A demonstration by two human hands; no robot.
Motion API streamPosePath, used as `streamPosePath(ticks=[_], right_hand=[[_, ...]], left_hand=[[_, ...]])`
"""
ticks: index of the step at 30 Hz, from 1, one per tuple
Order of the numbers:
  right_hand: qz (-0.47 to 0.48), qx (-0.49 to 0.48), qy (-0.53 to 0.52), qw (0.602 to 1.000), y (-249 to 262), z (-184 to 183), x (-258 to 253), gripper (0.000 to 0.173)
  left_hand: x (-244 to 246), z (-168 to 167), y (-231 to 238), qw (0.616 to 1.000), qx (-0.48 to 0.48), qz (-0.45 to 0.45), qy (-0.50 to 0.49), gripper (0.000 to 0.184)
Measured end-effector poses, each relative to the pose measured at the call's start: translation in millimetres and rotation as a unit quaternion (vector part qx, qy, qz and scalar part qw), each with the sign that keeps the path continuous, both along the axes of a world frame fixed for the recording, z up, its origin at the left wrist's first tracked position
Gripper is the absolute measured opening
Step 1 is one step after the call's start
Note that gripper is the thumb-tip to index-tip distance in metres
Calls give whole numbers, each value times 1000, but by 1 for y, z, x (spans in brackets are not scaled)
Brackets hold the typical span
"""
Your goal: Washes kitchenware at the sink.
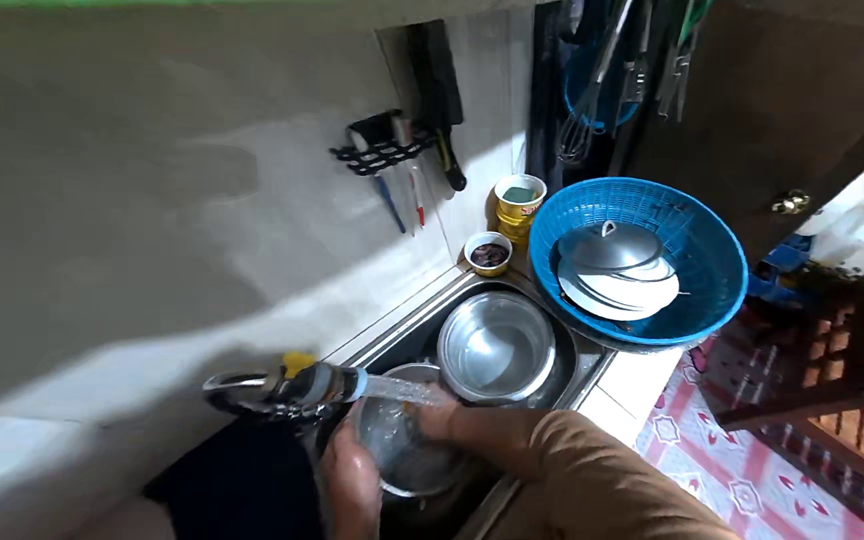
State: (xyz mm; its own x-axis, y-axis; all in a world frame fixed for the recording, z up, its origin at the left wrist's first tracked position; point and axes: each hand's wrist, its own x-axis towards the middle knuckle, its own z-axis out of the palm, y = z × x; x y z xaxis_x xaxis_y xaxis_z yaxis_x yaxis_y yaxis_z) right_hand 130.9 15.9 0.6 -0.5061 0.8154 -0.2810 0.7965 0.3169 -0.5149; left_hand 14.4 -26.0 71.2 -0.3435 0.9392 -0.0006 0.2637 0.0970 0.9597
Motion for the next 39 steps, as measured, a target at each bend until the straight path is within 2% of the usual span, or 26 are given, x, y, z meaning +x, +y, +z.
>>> streamPosePath(ticks=[2, 4, 6, 8, 10, 12, 16, 19, 22, 24, 26, 28, 29, 31, 32, 33, 34, 35, 36, 37, 38, 39], right_hand=[[-6, -56, -41, 998, -17, 3, 0, 48], [29, -107, -51, 992, -25, 3, -2, 51], [83, -180, -18, 980, -20, -1, -9, 49], [93, -217, 82, 968, -8, -39, -24, 41], [76, -202, 204, 955, -1, -67, -38, 31], [72, -126, 239, 960, 7, -74, -50, 28], [84, 70, 47, 993, 28, -74, -57, 26], [119, 126, -30, 984, 52, -103, -44, 31], [144, 107, -78, 981, 58, -126, -24, 36], [106, 19, -91, 990, 44, -116, -15, 45], [55, -22, -78, 995, 25, -115, -11, 56], [62, -67, -66, 994, 5, -103, -7, 52], [77, -121, -58, 988, -5, -79, -7, 50], [79, -223, 14, 972, -19, -36, -13, 45], [46, -275, 112, 954, -23, -24, -13, 39], [-16, -324, 247, 913, -24, -25, -14, 34], [-60, -347, 378, 856, -20, -42, -17, 35], [-76, -349, 481, 801, -13, -52, -21, 35], [-83, -329, 553, 761, -7, -54, -25, 31], [-94, -290, 595, 744, -2, -49, -29, 26], [-107, -242, 606, 750, 5, -45, -33, 24], [-119, -180, 592, 777, 12, -44, -35, 22]], left_hand=[[-4, -9, 7, 1000, 6, 12, -2, 47], [-10, -12, 11, 1000, -3, 19, -3, 47], [-20, -25, 17, 1000, -8, 15, -4, 50], [-29, -41, 23, 999, -11, 19, -31, 51], [-33, -52, 24, 998, -15, 23, -58, 51], [-33, -57, 22, 998, -16, 27, -53, 52], [-32, -64, 19, 1000, -4, 18, 20, 53], [-33, -63, 18, 1000, 0, 9, 23, 52], [-40, -69, 20, 999, 3, 2, 33, 51], [-42, -70, 21, 999, 4, 3, 35, 51], [-45, -75, 22, 999, 14, 4, 32, 52], [-49, -81, 24, 999, 28, -6, 25, 54], [-50, -83, 25, 999, 30, -5, 19, 55], [-52, -86, 27, 1000, 31, 1, -2, 56], [-53, -87, 28, 999, 30, 3, -13, 56], [-53, -87, 30, 999, 27, 7, -23, 57], [-53, -89, 32, 999, 24, 14, -35, 57], [-53, -90, 33, 998, 21, 21, -50, 57], [-51, -91, 35, 997, 16, 27, -66, 57], [-49, -92, 35, 996, 13, 30, -78, 58], [-45, -91, 35, 996, 7, 36, -82, 60], [-41, -87, 34, 997, -2, 46, -70, 61]])
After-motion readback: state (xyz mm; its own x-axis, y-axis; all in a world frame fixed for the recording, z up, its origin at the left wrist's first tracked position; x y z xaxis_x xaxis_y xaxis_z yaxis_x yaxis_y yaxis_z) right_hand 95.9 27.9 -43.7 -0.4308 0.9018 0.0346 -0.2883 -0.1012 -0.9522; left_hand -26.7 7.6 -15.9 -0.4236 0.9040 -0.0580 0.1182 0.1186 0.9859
